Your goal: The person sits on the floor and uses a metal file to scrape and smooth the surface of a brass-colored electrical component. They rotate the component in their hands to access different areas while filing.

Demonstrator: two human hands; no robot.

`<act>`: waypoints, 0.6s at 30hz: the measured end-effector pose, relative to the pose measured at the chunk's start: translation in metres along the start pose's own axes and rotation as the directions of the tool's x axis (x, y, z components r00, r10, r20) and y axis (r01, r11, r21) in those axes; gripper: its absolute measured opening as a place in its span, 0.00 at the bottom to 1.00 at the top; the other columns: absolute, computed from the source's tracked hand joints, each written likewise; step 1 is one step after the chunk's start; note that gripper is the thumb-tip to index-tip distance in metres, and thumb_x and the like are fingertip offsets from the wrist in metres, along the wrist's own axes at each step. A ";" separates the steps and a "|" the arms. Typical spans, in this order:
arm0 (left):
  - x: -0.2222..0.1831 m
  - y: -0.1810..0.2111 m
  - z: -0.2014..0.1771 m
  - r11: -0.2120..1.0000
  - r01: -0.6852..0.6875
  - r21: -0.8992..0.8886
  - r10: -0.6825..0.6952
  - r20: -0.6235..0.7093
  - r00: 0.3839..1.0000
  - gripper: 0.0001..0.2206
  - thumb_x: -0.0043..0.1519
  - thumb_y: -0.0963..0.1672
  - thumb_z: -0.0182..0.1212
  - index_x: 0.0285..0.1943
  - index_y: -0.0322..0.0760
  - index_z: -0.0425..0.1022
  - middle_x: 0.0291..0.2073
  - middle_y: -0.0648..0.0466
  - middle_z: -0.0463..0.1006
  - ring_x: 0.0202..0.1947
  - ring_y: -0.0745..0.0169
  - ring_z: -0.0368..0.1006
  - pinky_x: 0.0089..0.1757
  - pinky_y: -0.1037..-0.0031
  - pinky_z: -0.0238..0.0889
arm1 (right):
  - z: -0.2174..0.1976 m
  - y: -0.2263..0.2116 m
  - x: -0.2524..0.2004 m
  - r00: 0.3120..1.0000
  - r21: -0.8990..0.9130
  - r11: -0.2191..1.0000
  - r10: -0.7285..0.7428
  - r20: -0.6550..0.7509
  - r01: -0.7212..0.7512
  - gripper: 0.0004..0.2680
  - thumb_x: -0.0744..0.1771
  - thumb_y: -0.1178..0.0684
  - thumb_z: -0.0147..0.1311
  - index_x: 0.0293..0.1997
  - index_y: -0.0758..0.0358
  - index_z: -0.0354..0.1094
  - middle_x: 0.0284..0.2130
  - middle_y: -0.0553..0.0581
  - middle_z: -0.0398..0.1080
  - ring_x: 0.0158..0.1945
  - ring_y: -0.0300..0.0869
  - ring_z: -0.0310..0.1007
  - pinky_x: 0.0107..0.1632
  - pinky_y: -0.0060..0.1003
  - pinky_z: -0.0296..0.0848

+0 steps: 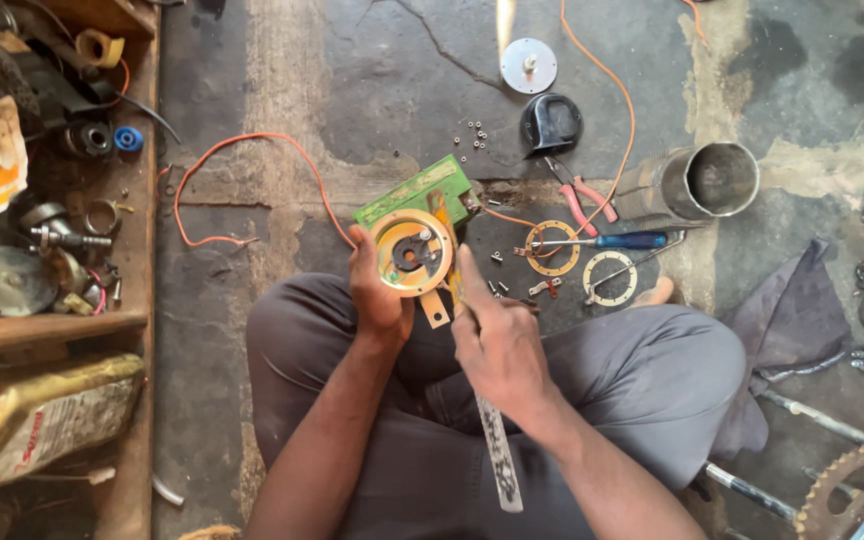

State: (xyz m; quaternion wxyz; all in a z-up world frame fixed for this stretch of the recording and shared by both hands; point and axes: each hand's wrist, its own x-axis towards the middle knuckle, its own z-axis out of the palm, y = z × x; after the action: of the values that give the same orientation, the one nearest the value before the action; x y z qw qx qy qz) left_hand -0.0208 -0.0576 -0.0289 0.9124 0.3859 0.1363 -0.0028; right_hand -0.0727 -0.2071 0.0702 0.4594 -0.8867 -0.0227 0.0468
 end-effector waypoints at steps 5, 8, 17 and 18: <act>0.005 -0.006 -0.007 0.993 -0.068 0.093 0.071 -0.032 0.997 0.26 0.75 0.53 0.40 0.57 0.23 0.71 0.47 0.44 0.80 0.46 0.57 0.79 0.49 0.67 0.73 | 0.004 0.005 -0.001 0.994 -0.134 0.986 -0.102 -0.025 0.098 0.25 0.64 0.61 0.52 0.72 0.72 0.53 0.20 0.68 0.71 0.25 0.61 0.75 0.33 0.55 0.72; 0.004 -0.008 -0.009 0.988 -0.093 0.126 0.099 -0.043 0.994 0.27 0.75 0.54 0.39 0.56 0.23 0.72 0.46 0.44 0.80 0.46 0.58 0.79 0.49 0.67 0.73 | 0.003 0.003 -0.006 0.998 -0.189 0.980 -0.062 0.013 0.064 0.25 0.64 0.60 0.52 0.72 0.71 0.53 0.17 0.68 0.71 0.22 0.62 0.73 0.32 0.57 0.73; 0.009 -0.008 -0.008 0.992 -0.069 0.106 0.079 -0.093 0.993 0.28 0.75 0.54 0.37 0.57 0.24 0.72 0.47 0.45 0.80 0.46 0.58 0.79 0.50 0.68 0.74 | 0.004 0.000 -0.003 0.998 -0.293 0.954 -0.066 0.005 0.064 0.26 0.64 0.58 0.53 0.71 0.70 0.53 0.17 0.66 0.72 0.21 0.61 0.74 0.29 0.56 0.74; 0.012 -0.006 -0.007 0.996 -0.070 0.061 0.076 -0.116 0.990 0.28 0.74 0.55 0.36 0.57 0.25 0.71 0.48 0.45 0.80 0.47 0.57 0.80 0.50 0.67 0.75 | 0.001 0.000 -0.005 0.995 -0.259 0.961 -0.097 -0.004 0.092 0.26 0.63 0.59 0.53 0.71 0.70 0.53 0.19 0.64 0.73 0.21 0.60 0.75 0.30 0.55 0.74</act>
State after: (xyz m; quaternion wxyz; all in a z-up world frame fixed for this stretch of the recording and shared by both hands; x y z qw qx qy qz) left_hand -0.0114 -0.0561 -0.0411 0.8909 0.4159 0.1757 0.0496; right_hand -0.0776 -0.2062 0.0701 0.3418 -0.9373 -0.0672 0.0143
